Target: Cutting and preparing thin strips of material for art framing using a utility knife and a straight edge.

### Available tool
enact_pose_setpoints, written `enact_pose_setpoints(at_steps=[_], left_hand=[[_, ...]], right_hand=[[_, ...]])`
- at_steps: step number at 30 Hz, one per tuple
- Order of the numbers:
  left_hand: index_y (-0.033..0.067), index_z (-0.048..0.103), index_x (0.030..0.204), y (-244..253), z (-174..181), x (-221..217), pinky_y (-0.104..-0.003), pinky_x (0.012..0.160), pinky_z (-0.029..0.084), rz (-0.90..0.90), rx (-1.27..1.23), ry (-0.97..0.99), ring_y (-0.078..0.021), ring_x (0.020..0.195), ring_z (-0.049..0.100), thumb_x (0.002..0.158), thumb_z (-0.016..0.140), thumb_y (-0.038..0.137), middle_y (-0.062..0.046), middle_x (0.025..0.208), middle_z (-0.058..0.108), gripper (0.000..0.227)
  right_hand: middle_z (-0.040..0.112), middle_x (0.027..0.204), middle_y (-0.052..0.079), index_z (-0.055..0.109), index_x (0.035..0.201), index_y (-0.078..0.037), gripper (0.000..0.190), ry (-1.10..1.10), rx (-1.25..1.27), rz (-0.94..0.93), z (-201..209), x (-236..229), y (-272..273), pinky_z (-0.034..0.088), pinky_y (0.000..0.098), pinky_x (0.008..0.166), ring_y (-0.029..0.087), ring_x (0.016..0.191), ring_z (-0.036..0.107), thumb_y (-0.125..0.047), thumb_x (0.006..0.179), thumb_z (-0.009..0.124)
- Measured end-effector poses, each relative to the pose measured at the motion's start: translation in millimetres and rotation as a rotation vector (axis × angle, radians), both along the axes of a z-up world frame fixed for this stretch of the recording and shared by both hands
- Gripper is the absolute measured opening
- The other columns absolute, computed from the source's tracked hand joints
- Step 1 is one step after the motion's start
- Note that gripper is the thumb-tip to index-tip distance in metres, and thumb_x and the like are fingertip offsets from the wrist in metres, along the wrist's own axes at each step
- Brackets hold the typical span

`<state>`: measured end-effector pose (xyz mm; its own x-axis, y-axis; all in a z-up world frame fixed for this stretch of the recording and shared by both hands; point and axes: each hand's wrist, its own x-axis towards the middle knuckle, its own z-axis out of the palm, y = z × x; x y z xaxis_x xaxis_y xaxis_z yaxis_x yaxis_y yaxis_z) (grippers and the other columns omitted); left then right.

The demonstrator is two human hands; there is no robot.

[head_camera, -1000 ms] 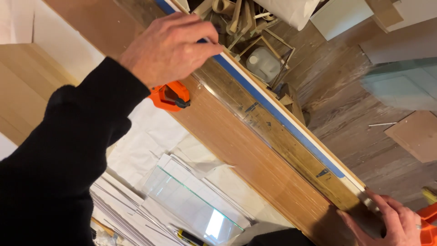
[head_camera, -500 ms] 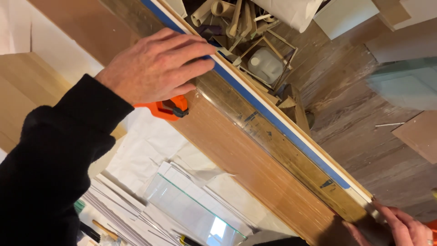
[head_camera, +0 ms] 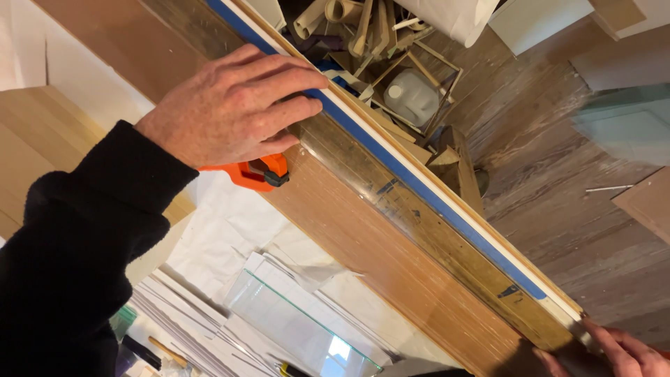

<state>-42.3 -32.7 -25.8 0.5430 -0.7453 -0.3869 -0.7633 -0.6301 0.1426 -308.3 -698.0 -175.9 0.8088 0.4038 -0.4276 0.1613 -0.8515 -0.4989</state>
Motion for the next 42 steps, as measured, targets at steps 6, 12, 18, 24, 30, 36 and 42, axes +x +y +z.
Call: enact_pose_setpoints(at_steps=[6,12,18,24,30,36,42], left_hand=[[0.0105,0.07,0.12,-2,0,0,-0.039,0.107,0.052,0.001,0.003,-0.011,-0.0228,0.124,0.062,0.083,0.082,0.04,-0.007,0.139,0.061,0.049],[0.0087,0.069,0.12,-6,6,1,-0.039,0.107,0.051,0.021,-0.02,-0.001,-0.0226,0.125,0.061,0.085,0.082,0.039,-0.006,0.141,0.061,0.048],[0.0071,0.068,0.124,-3,5,-4,-0.039,0.109,0.049,0.015,-0.053,-0.037,-0.0229,0.133,0.057,0.085,0.081,0.038,-0.007,0.144,0.059,0.052],[0.0046,0.066,0.126,-7,9,-2,-0.04,0.108,0.047,0.002,-0.05,-0.03,-0.0244,0.134,0.056,0.086,0.082,0.037,-0.01,0.146,0.059,0.054],[0.0021,0.064,0.129,-10,7,-16,-0.041,0.112,0.045,0.056,-0.056,-0.084,-0.0253,0.137,0.054,0.085,0.081,0.044,-0.011,0.148,0.056,0.063],[0.0057,0.064,0.129,-8,4,-13,-0.04,0.112,0.046,0.022,-0.029,-0.105,-0.0229,0.136,0.055,0.085,0.081,0.048,-0.009,0.148,0.057,0.063],[0.0078,0.064,0.124,-10,8,-2,-0.039,0.107,0.046,-0.021,-0.041,-0.078,-0.0233,0.132,0.057,0.084,0.082,0.044,-0.008,0.143,0.06,0.057]], right_hand=[[0.072,0.086,0.02,0.073,0.114,-0.001,0.083,-0.039,-0.029,0.002,43,10,54,0.061,0.0366,0.072,0.031,0.075,0.075,-0.04,0.044,0.095],[0.072,0.087,0.021,0.075,0.112,-0.002,0.077,-0.06,-0.029,-0.066,60,22,73,0.062,0.0365,0.075,0.031,0.076,0.075,-0.037,0.046,0.096],[0.073,0.089,0.019,0.075,0.117,-0.004,0.075,-0.001,0.027,-0.119,63,22,72,0.061,0.0338,0.079,0.029,0.081,0.075,-0.034,0.051,0.095],[0.075,0.09,0.02,0.073,0.116,-0.002,0.078,0.047,0.021,-0.056,59,28,69,0.061,0.0368,0.081,0.031,0.083,0.076,-0.03,0.047,0.095],[0.074,0.091,0.021,0.073,0.116,-0.001,0.075,0.014,0.041,-0.11,74,40,89,0.061,0.0372,0.083,0.032,0.086,0.075,-0.028,0.049,0.094],[0.075,0.09,0.021,0.074,0.115,0.0,0.075,0.038,0.005,-0.092,63,28,74,0.061,0.0362,0.084,0.031,0.086,0.076,-0.028,0.049,0.096],[0.073,0.094,0.023,0.072,0.117,0.001,0.068,-0.007,0.153,-0.174,78,37,92,0.058,0.035,0.088,0.03,0.089,0.076,-0.022,0.056,0.093]])
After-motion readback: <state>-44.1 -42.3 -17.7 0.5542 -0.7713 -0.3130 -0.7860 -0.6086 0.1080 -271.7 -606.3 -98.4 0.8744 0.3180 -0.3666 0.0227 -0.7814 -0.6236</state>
